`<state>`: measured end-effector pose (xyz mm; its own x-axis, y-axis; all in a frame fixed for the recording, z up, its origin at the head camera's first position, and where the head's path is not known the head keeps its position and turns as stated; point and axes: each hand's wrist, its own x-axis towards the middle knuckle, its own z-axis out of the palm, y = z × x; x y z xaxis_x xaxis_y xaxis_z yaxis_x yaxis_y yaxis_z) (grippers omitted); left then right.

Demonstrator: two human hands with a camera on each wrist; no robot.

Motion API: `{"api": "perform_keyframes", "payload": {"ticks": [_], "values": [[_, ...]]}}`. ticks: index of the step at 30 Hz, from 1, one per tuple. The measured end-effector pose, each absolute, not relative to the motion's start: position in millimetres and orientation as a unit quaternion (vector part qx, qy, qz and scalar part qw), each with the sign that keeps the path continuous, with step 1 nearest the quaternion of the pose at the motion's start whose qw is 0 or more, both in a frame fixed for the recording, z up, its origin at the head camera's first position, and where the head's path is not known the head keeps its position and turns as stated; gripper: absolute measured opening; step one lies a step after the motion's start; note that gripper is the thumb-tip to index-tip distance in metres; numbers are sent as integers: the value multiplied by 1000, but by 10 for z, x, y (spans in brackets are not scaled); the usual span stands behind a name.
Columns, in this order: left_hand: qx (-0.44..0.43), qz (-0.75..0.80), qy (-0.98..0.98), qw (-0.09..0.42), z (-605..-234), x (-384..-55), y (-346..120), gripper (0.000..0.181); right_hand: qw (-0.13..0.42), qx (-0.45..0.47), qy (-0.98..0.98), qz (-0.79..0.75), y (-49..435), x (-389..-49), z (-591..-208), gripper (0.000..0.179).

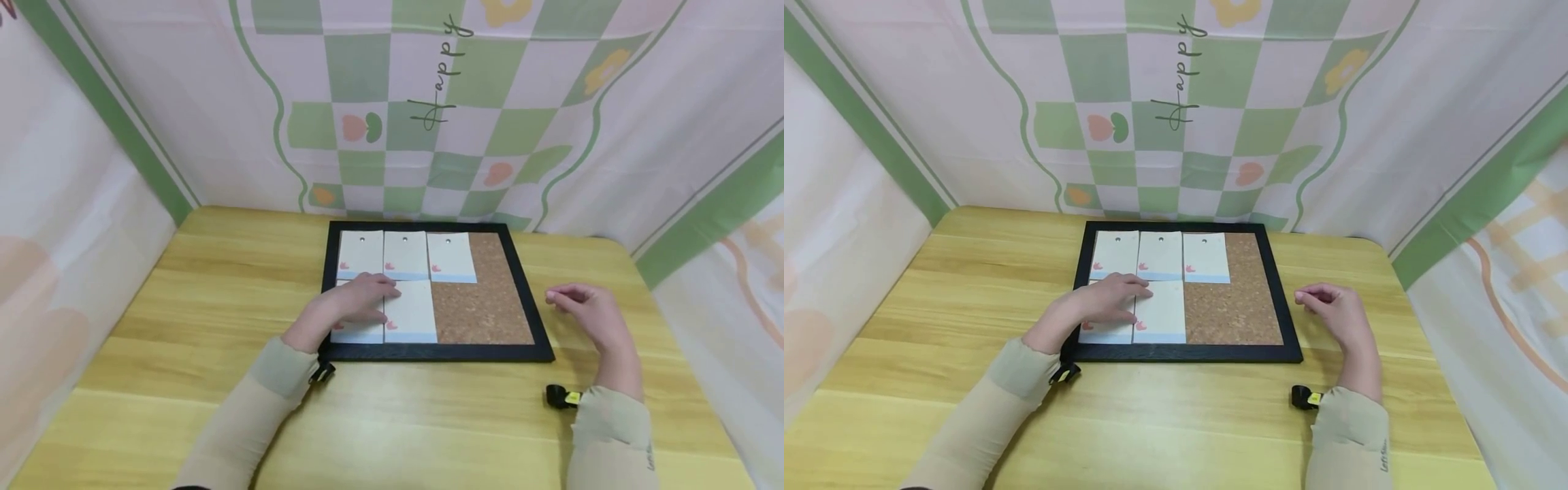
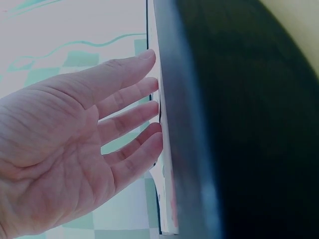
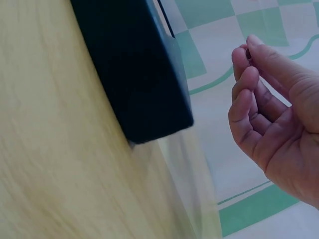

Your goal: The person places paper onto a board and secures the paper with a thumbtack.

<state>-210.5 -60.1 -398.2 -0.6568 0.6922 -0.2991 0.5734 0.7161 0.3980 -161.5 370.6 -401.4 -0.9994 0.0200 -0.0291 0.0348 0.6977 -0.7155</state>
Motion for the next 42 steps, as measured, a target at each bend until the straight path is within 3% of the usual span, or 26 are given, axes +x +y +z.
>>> {"api": "perform_keyframes", "payload": {"ticks": [42], "values": [[362, 148, 899, 199, -4005, -2089, -615, 54, -12, -53, 880, -472, 3347, -1698, -3977, 27]]}}
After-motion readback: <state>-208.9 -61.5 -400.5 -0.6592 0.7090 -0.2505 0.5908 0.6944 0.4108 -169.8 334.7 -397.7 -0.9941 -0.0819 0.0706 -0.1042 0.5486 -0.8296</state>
